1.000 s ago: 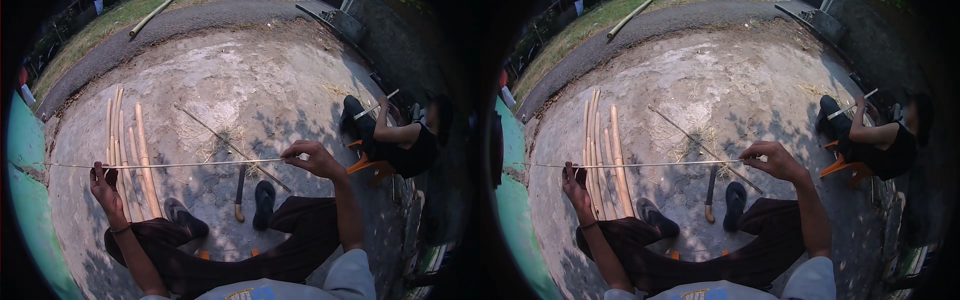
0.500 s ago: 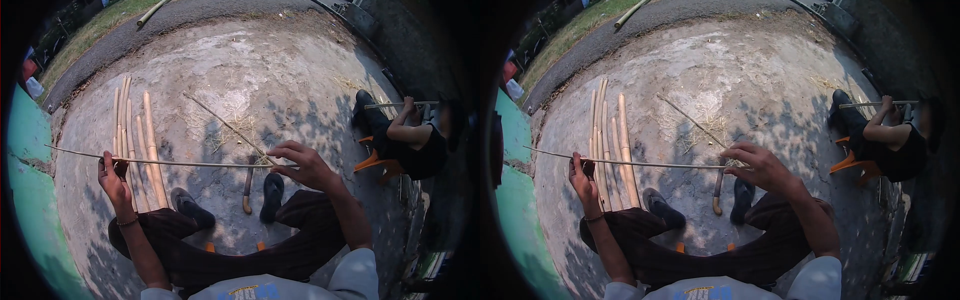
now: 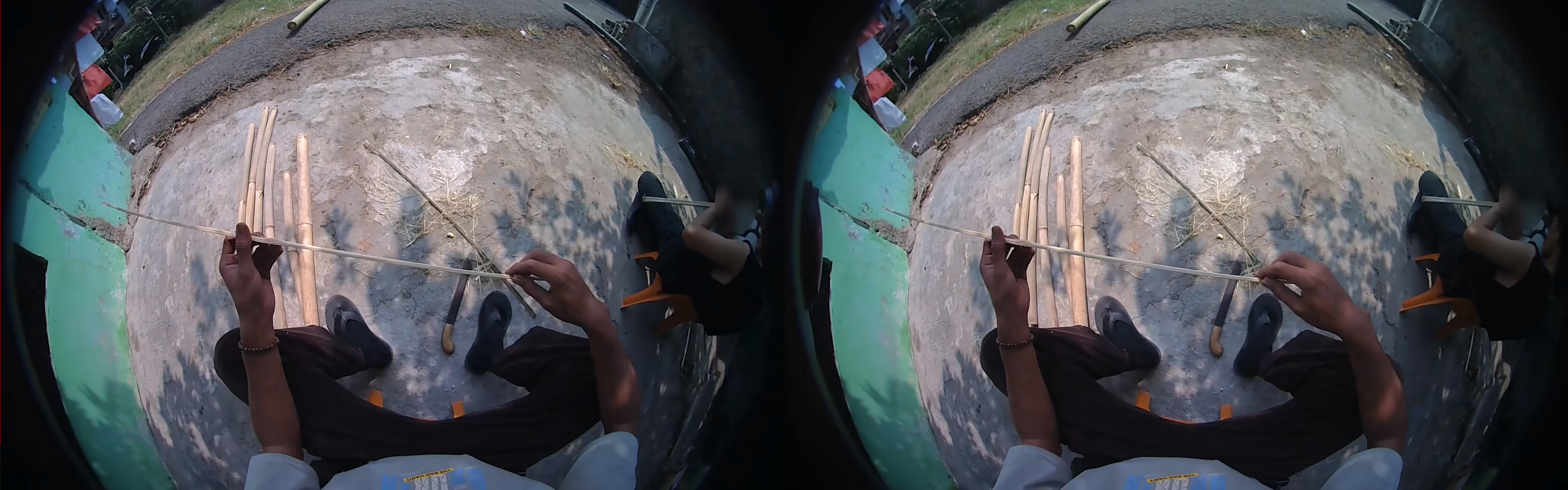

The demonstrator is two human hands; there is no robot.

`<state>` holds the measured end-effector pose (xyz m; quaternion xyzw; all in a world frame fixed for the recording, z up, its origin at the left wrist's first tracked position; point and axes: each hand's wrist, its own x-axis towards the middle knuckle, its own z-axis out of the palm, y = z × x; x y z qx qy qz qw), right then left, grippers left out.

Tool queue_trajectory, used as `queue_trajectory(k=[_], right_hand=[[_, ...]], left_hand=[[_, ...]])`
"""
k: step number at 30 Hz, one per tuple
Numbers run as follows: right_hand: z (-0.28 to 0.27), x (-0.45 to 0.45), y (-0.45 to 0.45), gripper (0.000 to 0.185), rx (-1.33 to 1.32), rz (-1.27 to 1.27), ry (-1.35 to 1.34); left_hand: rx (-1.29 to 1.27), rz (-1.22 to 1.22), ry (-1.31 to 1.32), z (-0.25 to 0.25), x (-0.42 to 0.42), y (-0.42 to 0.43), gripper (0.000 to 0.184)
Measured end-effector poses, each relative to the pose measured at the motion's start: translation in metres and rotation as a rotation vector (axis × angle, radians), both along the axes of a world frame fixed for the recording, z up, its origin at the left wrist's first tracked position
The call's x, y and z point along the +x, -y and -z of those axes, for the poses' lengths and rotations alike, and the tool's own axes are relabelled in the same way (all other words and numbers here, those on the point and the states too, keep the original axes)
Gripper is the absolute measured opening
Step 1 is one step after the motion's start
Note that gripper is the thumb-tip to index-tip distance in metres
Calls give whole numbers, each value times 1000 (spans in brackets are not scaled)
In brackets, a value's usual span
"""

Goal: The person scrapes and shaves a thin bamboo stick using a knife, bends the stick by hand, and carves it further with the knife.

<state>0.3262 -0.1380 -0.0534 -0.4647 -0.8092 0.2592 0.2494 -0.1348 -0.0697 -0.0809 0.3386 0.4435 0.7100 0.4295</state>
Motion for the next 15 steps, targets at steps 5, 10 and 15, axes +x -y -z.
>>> queue_trajectory(k=[5, 10, 15], right_hand=[[2, -1, -3, 9, -11, 16, 55], [2, -2, -5, 11, -37, 25, 52], [0, -1, -5, 10, -94, 21, 52]], left_hand=[[30, 37, 11, -8, 3, 5, 23], [62, 122, 27, -9, 1, 8, 24], [145, 232, 84, -13, 1, 11, 24]])
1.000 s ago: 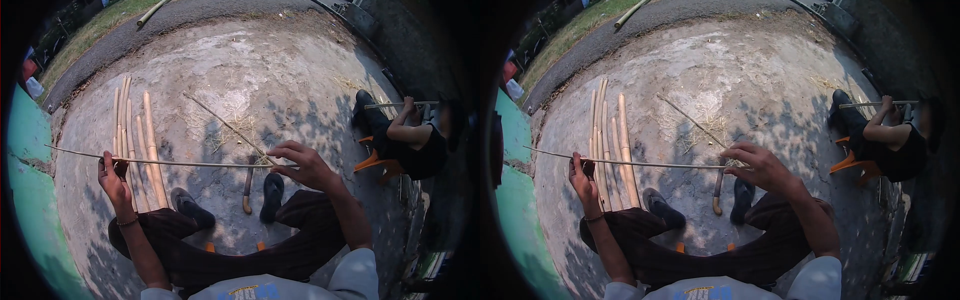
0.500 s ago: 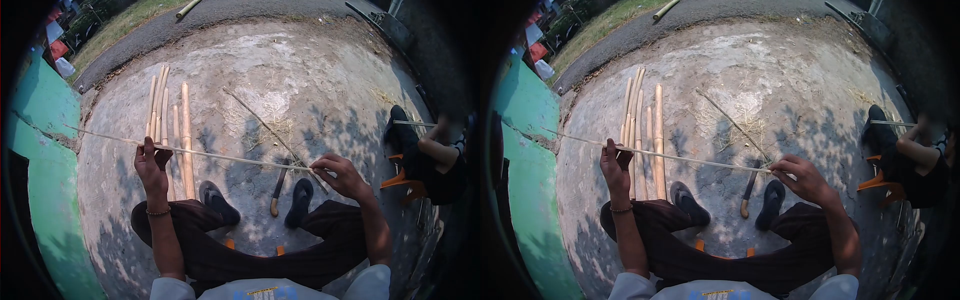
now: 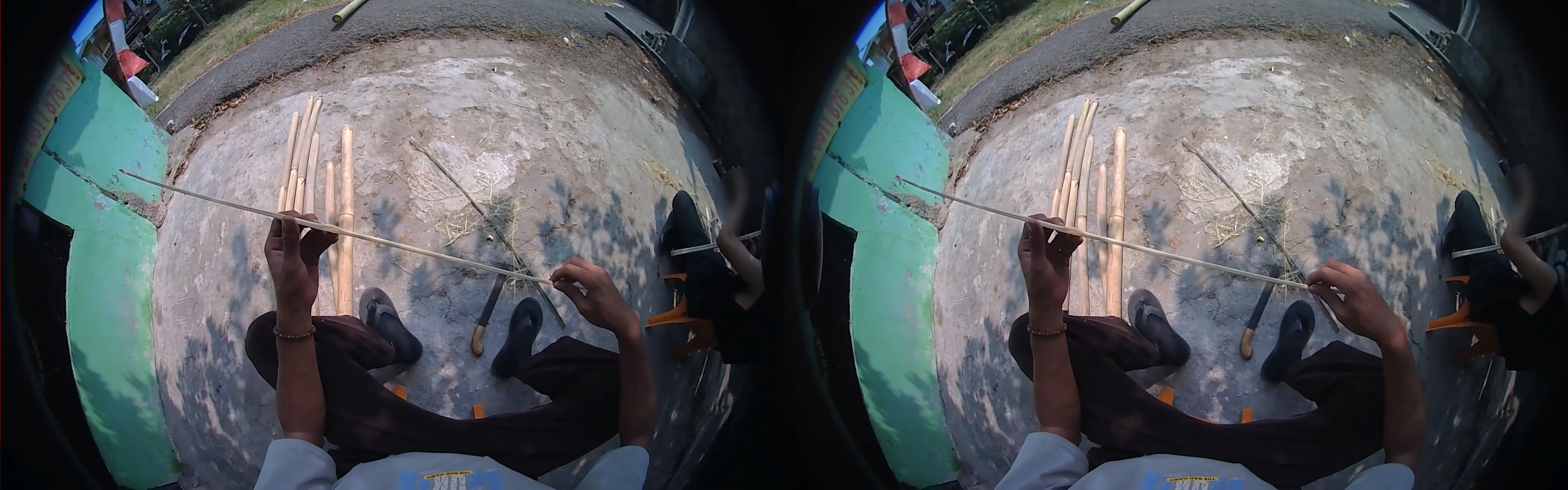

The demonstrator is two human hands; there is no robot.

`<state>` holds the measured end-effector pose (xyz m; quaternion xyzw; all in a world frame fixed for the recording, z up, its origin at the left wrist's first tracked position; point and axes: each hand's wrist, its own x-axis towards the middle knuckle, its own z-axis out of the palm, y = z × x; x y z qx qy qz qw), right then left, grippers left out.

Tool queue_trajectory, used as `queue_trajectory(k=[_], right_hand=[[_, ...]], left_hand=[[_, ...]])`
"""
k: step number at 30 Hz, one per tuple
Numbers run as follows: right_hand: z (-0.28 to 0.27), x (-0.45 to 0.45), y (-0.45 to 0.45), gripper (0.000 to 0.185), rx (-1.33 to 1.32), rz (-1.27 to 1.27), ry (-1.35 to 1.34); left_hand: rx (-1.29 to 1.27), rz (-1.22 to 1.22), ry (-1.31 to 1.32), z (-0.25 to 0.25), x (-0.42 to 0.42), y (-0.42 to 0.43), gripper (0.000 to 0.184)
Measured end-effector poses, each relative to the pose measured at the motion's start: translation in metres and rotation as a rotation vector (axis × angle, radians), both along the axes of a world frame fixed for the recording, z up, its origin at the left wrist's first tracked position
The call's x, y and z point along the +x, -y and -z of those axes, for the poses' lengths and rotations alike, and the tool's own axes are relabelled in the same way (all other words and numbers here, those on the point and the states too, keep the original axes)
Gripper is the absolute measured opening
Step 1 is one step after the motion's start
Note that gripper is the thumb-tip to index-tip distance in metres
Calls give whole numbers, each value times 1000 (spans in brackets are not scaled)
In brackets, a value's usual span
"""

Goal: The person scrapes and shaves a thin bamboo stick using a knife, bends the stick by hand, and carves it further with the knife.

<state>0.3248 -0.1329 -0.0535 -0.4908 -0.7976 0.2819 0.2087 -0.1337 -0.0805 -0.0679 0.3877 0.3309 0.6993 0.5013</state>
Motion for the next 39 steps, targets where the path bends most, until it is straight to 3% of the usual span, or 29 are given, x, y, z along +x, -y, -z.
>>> queue_trajectory(k=[20, 32, 36, 39], right_hand=[[2, 1, 0, 8, 25, -28, 77], [7, 3, 0, 15, -97, -30, 26], [32, -3, -6, 25, 233, 31, 141], [68, 15, -47, 27, 264, 182, 179]], left_hand=[[19, -27, -146, 0, 5, 2, 23], [18, -39, -235, 5, 5, 1, 25], [61, -101, -295, -1, 7, 0, 18], [120, -270, -442, -6, -1, -3, 14]])
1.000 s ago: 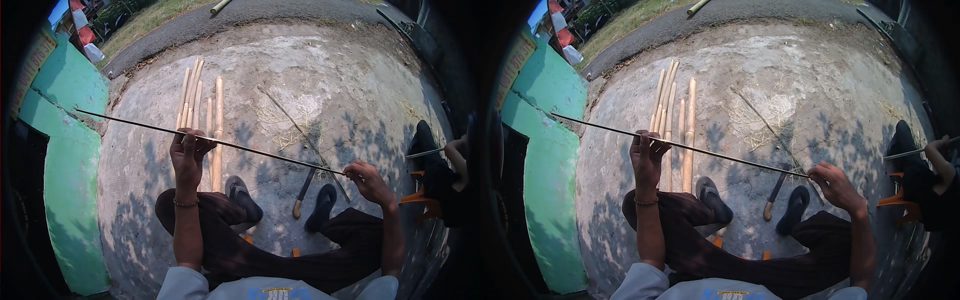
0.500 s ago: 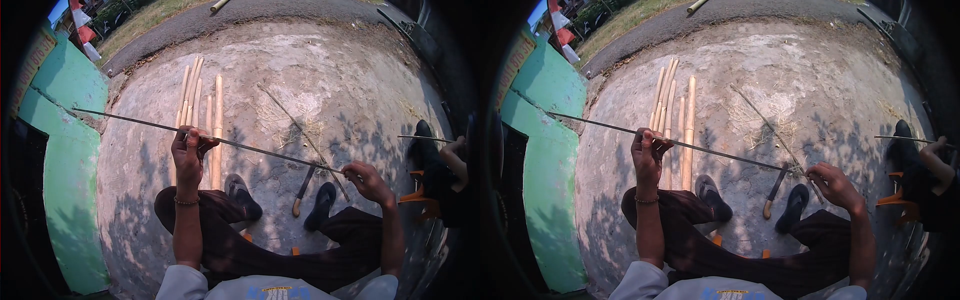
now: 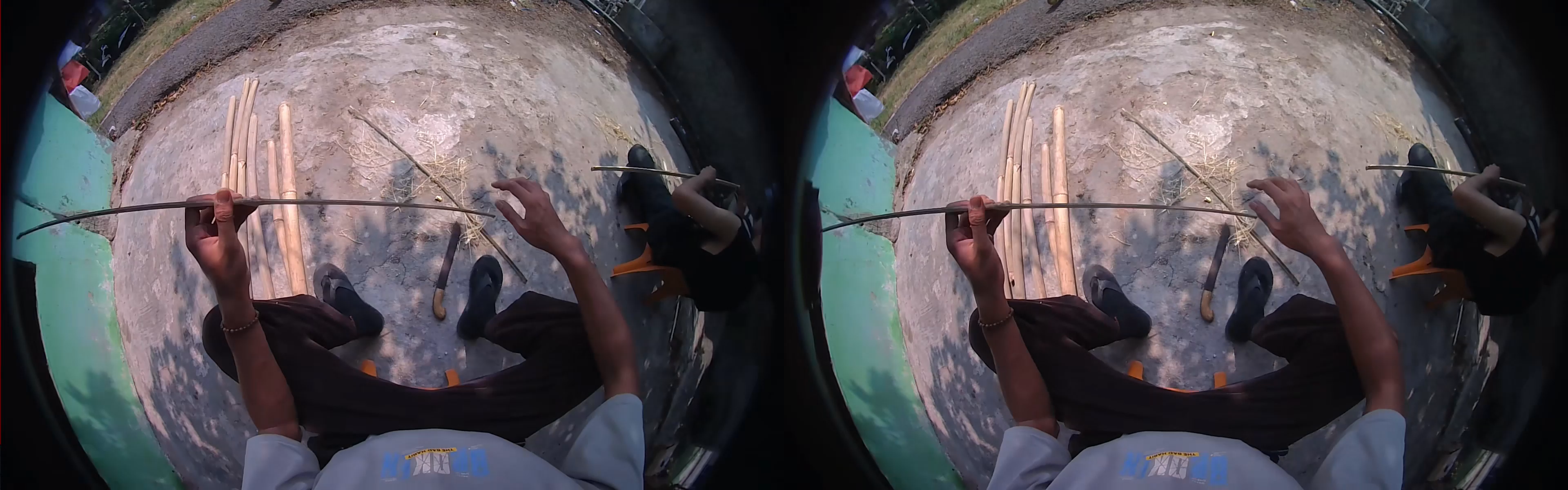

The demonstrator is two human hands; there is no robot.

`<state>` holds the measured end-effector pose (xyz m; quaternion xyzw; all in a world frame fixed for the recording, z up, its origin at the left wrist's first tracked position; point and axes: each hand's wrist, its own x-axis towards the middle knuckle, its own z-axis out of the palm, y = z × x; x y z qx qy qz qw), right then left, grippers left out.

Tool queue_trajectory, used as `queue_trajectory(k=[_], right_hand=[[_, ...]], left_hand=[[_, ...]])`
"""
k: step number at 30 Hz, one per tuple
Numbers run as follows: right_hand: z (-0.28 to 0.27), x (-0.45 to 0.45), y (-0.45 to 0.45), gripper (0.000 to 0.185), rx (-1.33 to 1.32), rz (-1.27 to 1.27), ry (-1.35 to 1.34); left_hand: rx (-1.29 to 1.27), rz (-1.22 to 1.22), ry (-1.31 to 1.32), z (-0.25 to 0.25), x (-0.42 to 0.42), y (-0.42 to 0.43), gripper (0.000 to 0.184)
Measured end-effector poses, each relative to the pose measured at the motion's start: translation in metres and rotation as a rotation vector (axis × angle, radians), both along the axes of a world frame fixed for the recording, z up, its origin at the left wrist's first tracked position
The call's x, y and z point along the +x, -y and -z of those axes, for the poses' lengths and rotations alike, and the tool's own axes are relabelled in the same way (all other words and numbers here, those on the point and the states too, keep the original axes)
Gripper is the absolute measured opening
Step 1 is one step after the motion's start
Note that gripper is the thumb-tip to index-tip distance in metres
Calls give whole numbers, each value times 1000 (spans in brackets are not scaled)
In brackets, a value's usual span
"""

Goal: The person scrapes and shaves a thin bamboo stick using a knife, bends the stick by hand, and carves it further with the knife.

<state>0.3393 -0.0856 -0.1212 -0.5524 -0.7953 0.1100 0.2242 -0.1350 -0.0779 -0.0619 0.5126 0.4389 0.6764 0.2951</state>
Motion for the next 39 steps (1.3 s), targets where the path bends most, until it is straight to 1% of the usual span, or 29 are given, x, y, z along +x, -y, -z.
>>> queue_trajectory(k=[1, 3, 5, 6, 7, 8, 9, 10, 11, 12, 13, 14, 15, 18, 19, 21, 22, 23, 24, 25, 27, 29, 30, 31, 33, 35, 36, 38, 39], right_hand=[[20, 11, -18, 26, -31, 49, -9], [64, 23, -48, 23, -316, 273, -149], [143, 29, -52, 23, -386, 342, 215], [183, 19, -45, 33, -624, 289, 377], [204, -4, -29, 39, -845, 296, 396], [248, -26, 0, 48, -817, 298, 295], [276, -49, 25, 53, -867, 227, 177], [312, -69, 48, 62, -990, 260, 90], [338, -91, 70, 66, -1019, 393, 65], [353, -110, 94, 71, -1048, 532, 35], [358, -121, 108, 71, -1053, 531, 31], [361, -129, 118, 73, -990, 595, 62], [362, -136, 124, 76, -926, 655, 93], [368, -113, 127, 82, -930, 587, -4], [368, -105, 124, 86, -950, 538, -60], [352, -102, 107, 92, -1065, 752, -267], [346, -104, 101, 90, -980, 834, -284], [341, -108, 94, 90, -985, 829, -298], [313, -112, 85, 89, -992, 875, -467], [294, -114, 76, 89, -988, 925, -635], [280, -134, 56, 78, -857, 961, -913], [272, -155, 27, 49, -712, 871, -1156], [234, -167, 14, 47, -642, 787, -1242], [183, -178, 5, 46, -575, 698, -1322], [127, -190, -13, 51, -491, 513, -1264], [76, -199, -23, 63, -531, 309, -1365], [56, -203, -22, 63, -520, 304, -1367], [28, -209, -22, 78, -480, 115, -1216], [23, -209, -21, 95, -563, 103, -1120]], left_hand=[[31, -30, -54, -1, -5, 0, 13], [81, -70, -191, -3, -14, 0, 12], [108, -66, -244, 2, -15, 1, 13], [33, -101, -297, 6, -13, 3, 14], [-45, -144, -347, 12, -9, 2, 14], [-18, -123, -411, 17, -5, 1, 15], [3, -69, -405, 22, 4, -1, 14], [-35, -49, -410, 26, 14, -1, 15], [-80, -23, -420, 29, 23, 2, 15], [-137, -6, -459, 34, 30, 4, 15], [-177, 8, -496, 41, 36, 1, 15], [-132, 67, -503, 51, 39, -2, 16], [-125, 104, -452, 59, 41, -2, 17], [-182, 136, -481, 54, 44, -3, 16], [-206, 173, -435, 52, 46, -5, 16], [-234, 211, -406, 45, 50, -6, 17], [-262, 196, -383, 40, 54, -6, 20], [-287, 182, -360, 35, 55, -5, 24], [-283, 174, -432, 35, 53, -6, 29], [-274, 184, -437, 34, 52, -6, 29], [-386, 201, -463, 31, 52, -4, 27], [-377, 220, -438, 26, 56, -4, 27], [-427, 210, -503, 21, 57, -3, 28], [-478, 195, -568, 17, 59, -2, 29], [-416, 186, -615, 16, 62, -2, 26], [-359, 279, -457, 28, 59, -5, 23], [-351, 272, -440, 27, 62, -4, 21], [-323, 282, -463, 28, 62, -4, 21], [-308, 292, -484, 31, 62, -6, 21]])
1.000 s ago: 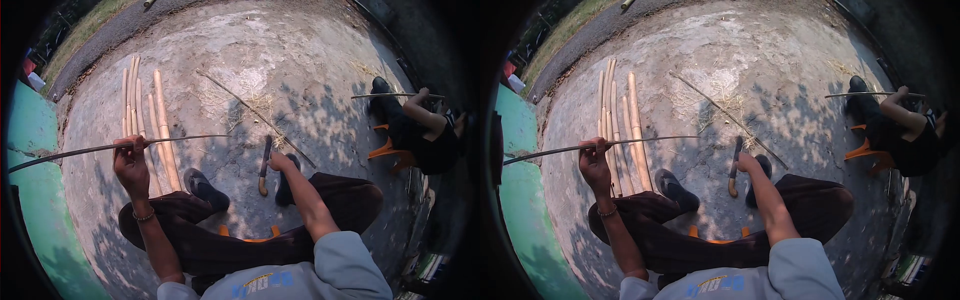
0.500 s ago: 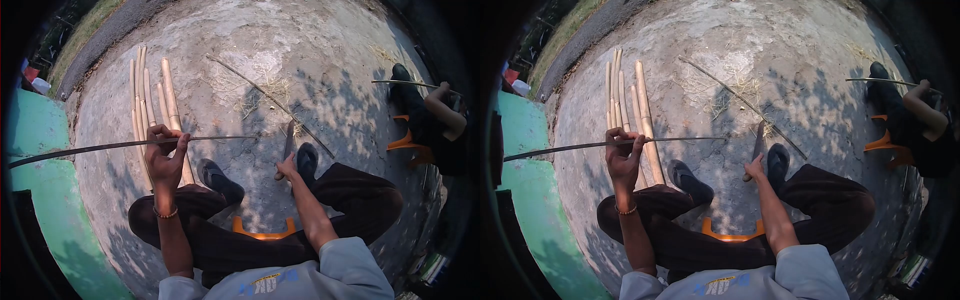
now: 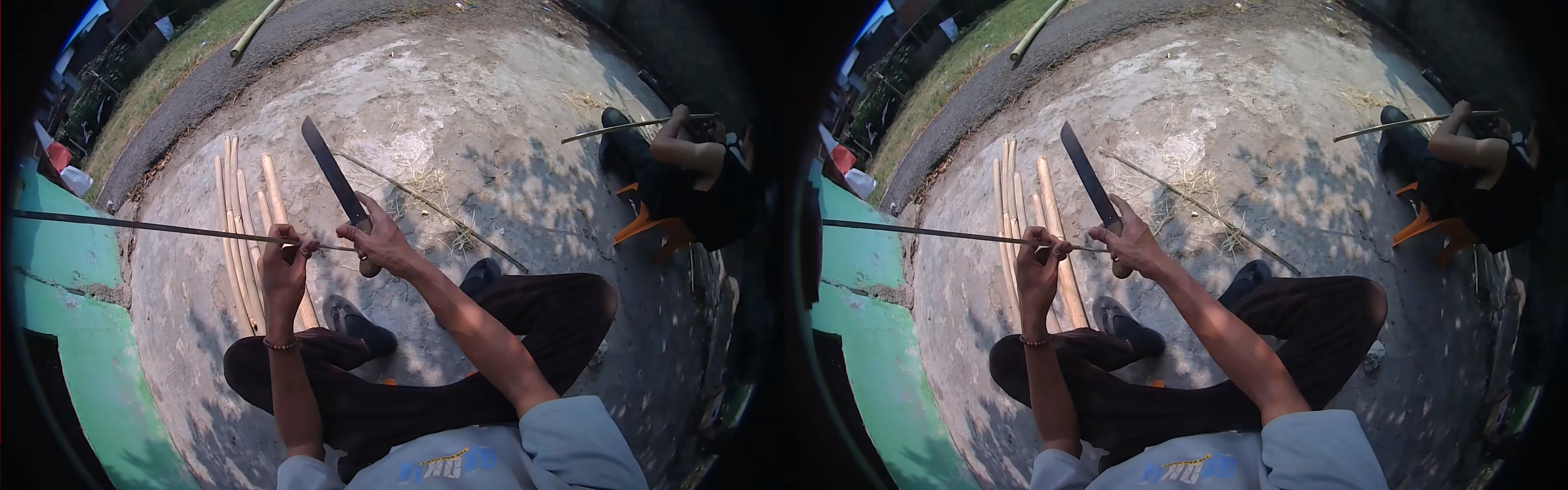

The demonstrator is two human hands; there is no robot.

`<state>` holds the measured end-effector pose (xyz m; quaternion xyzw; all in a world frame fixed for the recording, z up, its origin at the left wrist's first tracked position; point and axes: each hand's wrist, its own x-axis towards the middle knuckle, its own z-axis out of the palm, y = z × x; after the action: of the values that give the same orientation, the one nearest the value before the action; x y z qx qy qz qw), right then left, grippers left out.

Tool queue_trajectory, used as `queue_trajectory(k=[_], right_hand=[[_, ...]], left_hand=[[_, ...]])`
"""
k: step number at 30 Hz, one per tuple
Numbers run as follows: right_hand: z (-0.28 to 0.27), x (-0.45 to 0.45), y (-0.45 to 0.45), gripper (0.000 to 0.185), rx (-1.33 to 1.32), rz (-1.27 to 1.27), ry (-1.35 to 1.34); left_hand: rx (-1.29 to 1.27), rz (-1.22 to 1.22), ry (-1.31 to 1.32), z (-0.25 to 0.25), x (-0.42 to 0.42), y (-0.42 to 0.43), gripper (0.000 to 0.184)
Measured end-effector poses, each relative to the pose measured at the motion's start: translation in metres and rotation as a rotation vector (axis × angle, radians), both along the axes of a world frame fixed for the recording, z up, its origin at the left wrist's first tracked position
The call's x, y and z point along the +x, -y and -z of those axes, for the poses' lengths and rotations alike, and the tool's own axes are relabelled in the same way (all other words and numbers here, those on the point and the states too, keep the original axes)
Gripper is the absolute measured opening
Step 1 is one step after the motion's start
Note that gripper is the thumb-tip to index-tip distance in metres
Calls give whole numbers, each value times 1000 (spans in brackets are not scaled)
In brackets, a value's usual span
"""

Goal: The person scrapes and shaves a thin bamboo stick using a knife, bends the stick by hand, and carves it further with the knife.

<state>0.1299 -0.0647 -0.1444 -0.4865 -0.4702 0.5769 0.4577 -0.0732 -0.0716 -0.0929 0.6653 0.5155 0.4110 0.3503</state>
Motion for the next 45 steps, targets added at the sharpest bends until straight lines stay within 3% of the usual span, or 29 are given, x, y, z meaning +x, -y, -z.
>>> queue_trajectory(k=[2, 5, 8, 12, 14, 16, 22, 25, 31, 35, 38, 39, 45], right_hand=[[-5, -7, 8, 105, 48, -33, -26], [7, -12, 12, 106, 197, -38, 1], [8, -14, 13, 102, 147, -52, 96], [12, -12, 13, 96, 190, -34, 135], [12, -8, 12, 95, 201, -63, 124], [12, -8, 12, 94, 212, -95, 114], [-4, -13, 6, 87, 152, -267, 163], [-8, -15, 2, 77, 146, -323, 206], [-15, -10, 23, 55, 229, -143, 349], [-11, -4, 72, 55, 413, 77, 508], [-17, 9, 106, 56, 357, 15, 477], [-34, 13, 112, 60, 177, -94, 519], [-65, 0, 133, 66, 316, -56, 401]], left_hand=[[29, 29, 53, 5, 0, -2, 21], [60, 35, 24, -2, 5, 4, 22], [91, 74, -24, -1, 2, 5, 28], [81, -44, -96, -51, -3, 23, 38], [140, -32, 19, -60, -20, 26, 37], [259, 31, 21, -65, -33, 30, 21], [313, 0, -8, -61, -46, 32, 13], [241, 1, -142, -67, -51, 36, 15], [218, 1, -90, -70, -39, 42, 20], [213, 38, -4, -65, -36, 39, 21], [244, 50, 13, -59, -33, 36, 15], [228, 48, 8, -60, -30, 38, 16], [243, 54, 71, -60, -10, 40, 18]])
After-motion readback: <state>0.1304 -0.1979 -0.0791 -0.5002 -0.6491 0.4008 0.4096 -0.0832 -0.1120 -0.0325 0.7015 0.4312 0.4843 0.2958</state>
